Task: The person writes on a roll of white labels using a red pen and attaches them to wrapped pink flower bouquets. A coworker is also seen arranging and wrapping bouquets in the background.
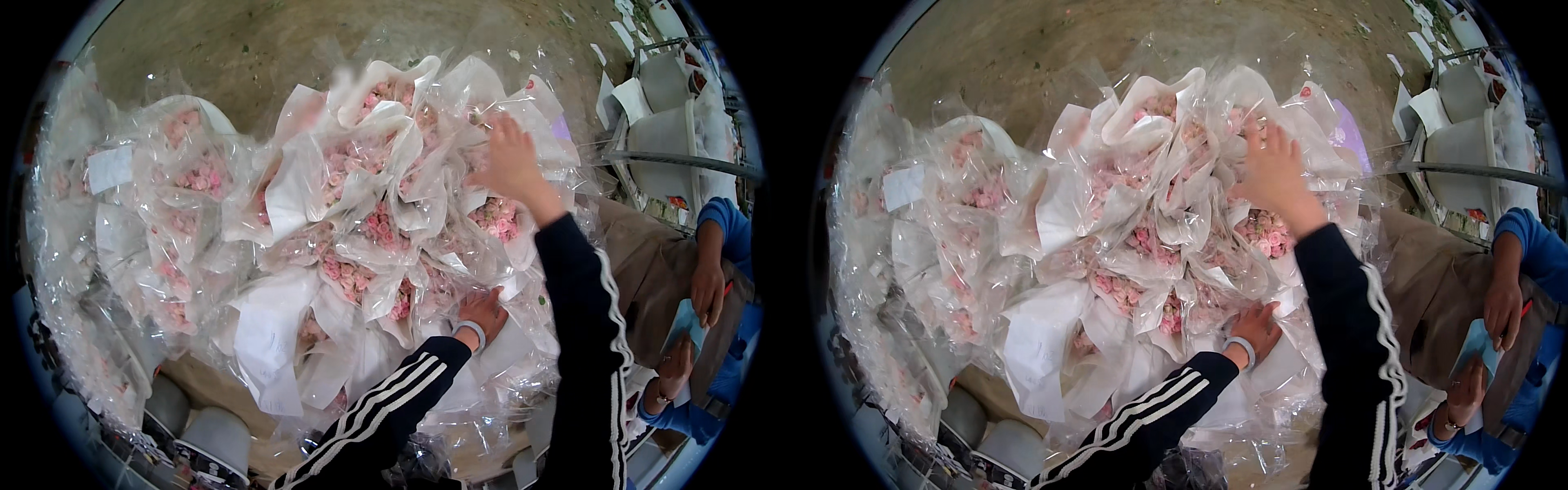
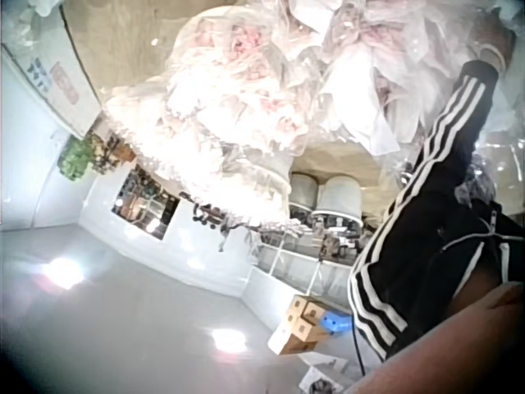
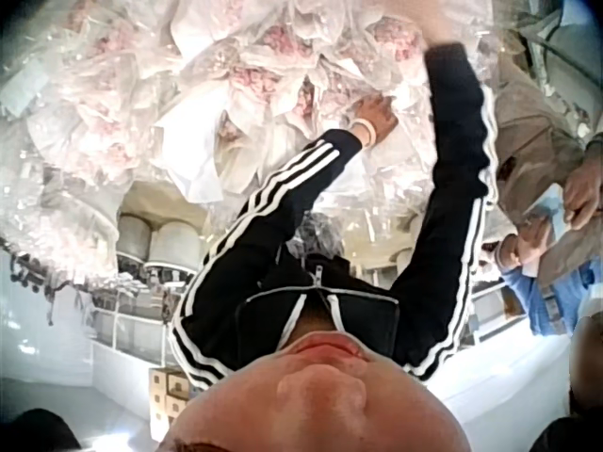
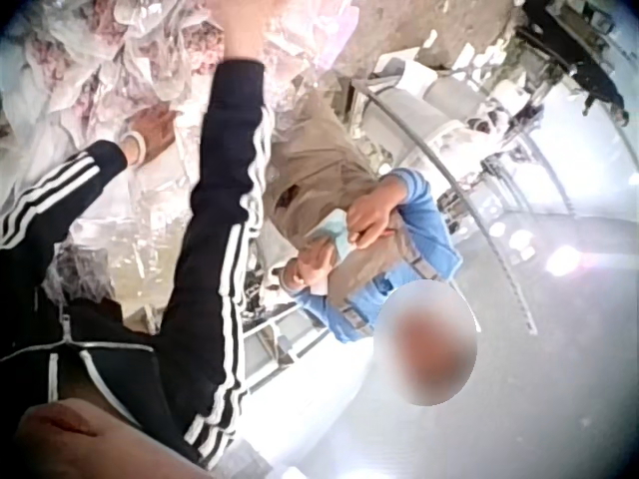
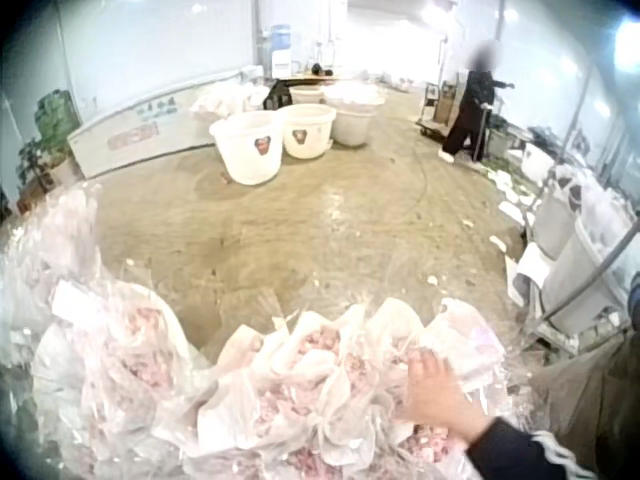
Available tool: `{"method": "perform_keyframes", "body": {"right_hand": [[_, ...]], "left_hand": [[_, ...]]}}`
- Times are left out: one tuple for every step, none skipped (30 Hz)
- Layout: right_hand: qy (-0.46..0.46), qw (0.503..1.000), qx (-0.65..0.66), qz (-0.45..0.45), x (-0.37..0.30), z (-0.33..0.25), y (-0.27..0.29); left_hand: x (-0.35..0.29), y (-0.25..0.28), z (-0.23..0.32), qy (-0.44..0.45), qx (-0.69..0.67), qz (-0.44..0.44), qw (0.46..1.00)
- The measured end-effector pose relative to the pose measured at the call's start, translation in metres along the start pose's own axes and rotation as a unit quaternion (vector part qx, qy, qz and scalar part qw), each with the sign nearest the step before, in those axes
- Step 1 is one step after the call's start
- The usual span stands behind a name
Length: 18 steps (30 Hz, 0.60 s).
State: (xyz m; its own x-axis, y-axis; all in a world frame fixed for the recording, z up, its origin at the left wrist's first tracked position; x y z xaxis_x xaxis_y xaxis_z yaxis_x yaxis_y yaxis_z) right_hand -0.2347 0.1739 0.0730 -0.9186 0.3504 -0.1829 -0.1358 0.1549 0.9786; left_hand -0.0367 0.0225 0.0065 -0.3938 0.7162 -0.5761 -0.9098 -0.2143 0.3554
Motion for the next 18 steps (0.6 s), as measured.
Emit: {"method": "perform_keyframes", "body": {"right_hand": [[-0.051, 0.996, -0.043, -0.062, 0.005, -0.003, -0.021], [-0.052, 0.997, -0.041, -0.040, 0.009, -0.007, -0.031], [-0.057, 0.997, -0.037, -0.021, 0.007, -0.011, -0.039], [-0.062, 0.997, -0.033, -0.002, 0.006, -0.014, -0.045], [-0.066, 0.997, -0.033, 0.031, 0.006, -0.014, -0.050], [-0.067, 0.995, -0.036, 0.061, 0.007, -0.011, -0.051], [-0.069, 0.993, -0.039, 0.092, 0.006, -0.009, -0.053], [-0.075, 0.992, -0.039, 0.097, 0.005, -0.008, -0.057], [-0.082, 0.990, -0.038, 0.104, 0.006, -0.006, -0.060], [-0.090, 0.989, -0.038, 0.110, 0.008, -0.004, -0.062], [-0.097, 0.987, -0.054, 0.115, 0.010, 0.005, -0.061], [-0.104, 0.985, -0.065, 0.119, 0.012, 0.018, -0.063], [-0.112, 0.983, -0.079, 0.124, 0.013, 0.026, -0.060], [-0.142, 0.981, -0.080, 0.101, 0.013, 0.032, -0.061], [-0.141, 0.981, -0.083, 0.100, 0.014, 0.035, -0.062], [-0.140, 0.981, -0.085, 0.100, 0.016, 0.038, -0.062], [-0.139, 0.981, -0.088, 0.099, 0.018, 0.039, -0.064], [-0.125, 0.985, -0.076, 0.095, 0.016, 0.037, -0.060]], "left_hand": [[0.000, 0.000, 0.000, 0.000, 0.008, 0.002, 1.000], [0.001, -0.002, -0.001, 0.001, 0.016, 0.010, 1.000], [-0.002, -0.003, -0.003, 0.002, 0.025, 0.012, 1.000], [0.001, -0.004, -0.003, 0.006, 0.021, 0.009, 1.000], [0.002, -0.005, -0.005, -0.001, 0.010, 0.003, 1.000], [0.004, -0.008, -0.004, 0.002, 0.021, 0.020, 1.000], [0.006, -0.010, -0.005, 0.003, 0.032, 0.037, 0.999], [0.005, -0.013, -0.008, 0.001, 0.026, 0.035, 0.999], [0.004, -0.010, -0.008, -0.001, 0.021, 0.034, 0.999], [0.005, -0.007, -0.006, 0.001, 0.053, 0.035, 0.998], [0.006, -0.007, -0.004, 0.004, 0.031, 0.010, 0.999], [0.005, 0.005, 0.001, 0.012, 0.012, -0.013, 1.000], [0.004, 0.012, 0.003, 0.016, -0.008, -0.035, 0.999], [0.003, 0.013, 0.003, 0.012, -0.003, -0.026, 1.000], [0.002, 0.012, 0.002, 0.011, -0.007, -0.029, 1.000], [0.002, 0.011, 0.001, 0.011, -0.010, -0.031, 0.999], [0.002, 0.009, -0.001, 0.011, -0.014, -0.033, 0.999], [0.003, 0.009, 0.001, -0.005, -0.019, -0.032, 0.999]]}}
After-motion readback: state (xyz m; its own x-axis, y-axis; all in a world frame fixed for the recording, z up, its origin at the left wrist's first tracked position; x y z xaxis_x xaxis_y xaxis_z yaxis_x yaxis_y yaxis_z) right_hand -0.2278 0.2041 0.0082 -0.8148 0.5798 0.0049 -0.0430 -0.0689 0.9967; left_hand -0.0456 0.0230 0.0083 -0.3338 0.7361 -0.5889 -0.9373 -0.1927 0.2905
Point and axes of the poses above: each hand's wrist, its own x-axis towards the middle knuckle, its own y-axis out of the back of the hand, z = x × y, the point moved 3 cm from there along x, towards the middle knuckle, and after that the axes turned 4 degrees about z, right-handed, at the moved point
